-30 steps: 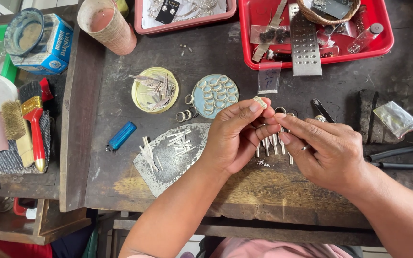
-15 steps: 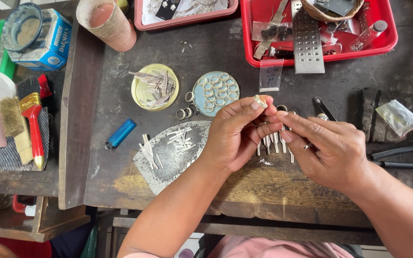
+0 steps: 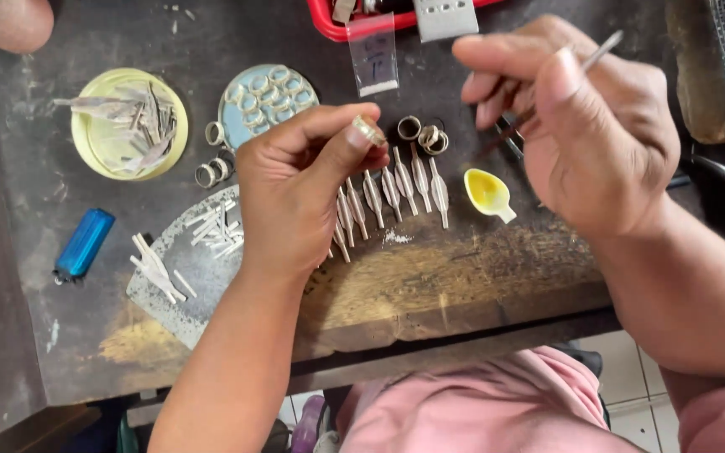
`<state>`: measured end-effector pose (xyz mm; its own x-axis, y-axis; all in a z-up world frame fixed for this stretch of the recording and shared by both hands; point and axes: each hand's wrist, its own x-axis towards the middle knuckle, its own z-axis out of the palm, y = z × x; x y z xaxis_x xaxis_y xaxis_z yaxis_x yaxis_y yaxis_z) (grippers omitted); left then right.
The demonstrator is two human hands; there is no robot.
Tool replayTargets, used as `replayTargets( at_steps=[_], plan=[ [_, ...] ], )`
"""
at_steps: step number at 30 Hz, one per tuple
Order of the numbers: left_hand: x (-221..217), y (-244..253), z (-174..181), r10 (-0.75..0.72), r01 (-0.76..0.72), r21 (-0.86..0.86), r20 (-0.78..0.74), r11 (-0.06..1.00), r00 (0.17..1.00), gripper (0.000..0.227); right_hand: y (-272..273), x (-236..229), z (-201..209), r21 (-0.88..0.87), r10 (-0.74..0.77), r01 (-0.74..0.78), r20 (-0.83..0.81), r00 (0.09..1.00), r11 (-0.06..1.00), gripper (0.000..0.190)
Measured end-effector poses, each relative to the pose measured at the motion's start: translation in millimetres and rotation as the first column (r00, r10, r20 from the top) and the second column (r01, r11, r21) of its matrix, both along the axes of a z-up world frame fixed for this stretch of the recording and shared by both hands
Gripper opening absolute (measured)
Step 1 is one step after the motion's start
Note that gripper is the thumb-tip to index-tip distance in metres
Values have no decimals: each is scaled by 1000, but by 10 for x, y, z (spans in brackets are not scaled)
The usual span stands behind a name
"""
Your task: Applying adhesive or solder paste to small ring components using a precision tool at a jewelry workbench.
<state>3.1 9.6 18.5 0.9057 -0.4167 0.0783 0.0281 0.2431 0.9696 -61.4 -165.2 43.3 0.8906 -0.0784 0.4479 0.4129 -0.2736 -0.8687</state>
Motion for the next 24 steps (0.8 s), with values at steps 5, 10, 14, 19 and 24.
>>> replayTargets(
  at_steps=[5,10,14,19,24],
  plan=[
    [-61,18,56,-41,28,75,176,997,984,10,15,-149,298,-159,-131,112,-116,985,981,46],
    [-138,187,81,-100,12,260,327,966,940,12,-212,-455,-35,-30,-123,120,-261,957,992,36],
    [-222,301,-36,-90,-25,297,366,955,926,13,-194,-725,-350,285,-162,291,-402,901,913,22],
    [-276,287,-90,-172,-33,365,516,931,839,14,-163,-877,-509,366,-321,469,-395,860,804,18],
    [-300,289,-54,-224,-94,418,649,904,727,16,-67,-796,-488,231,-463,538,-310,830,811,8]
  ],
)
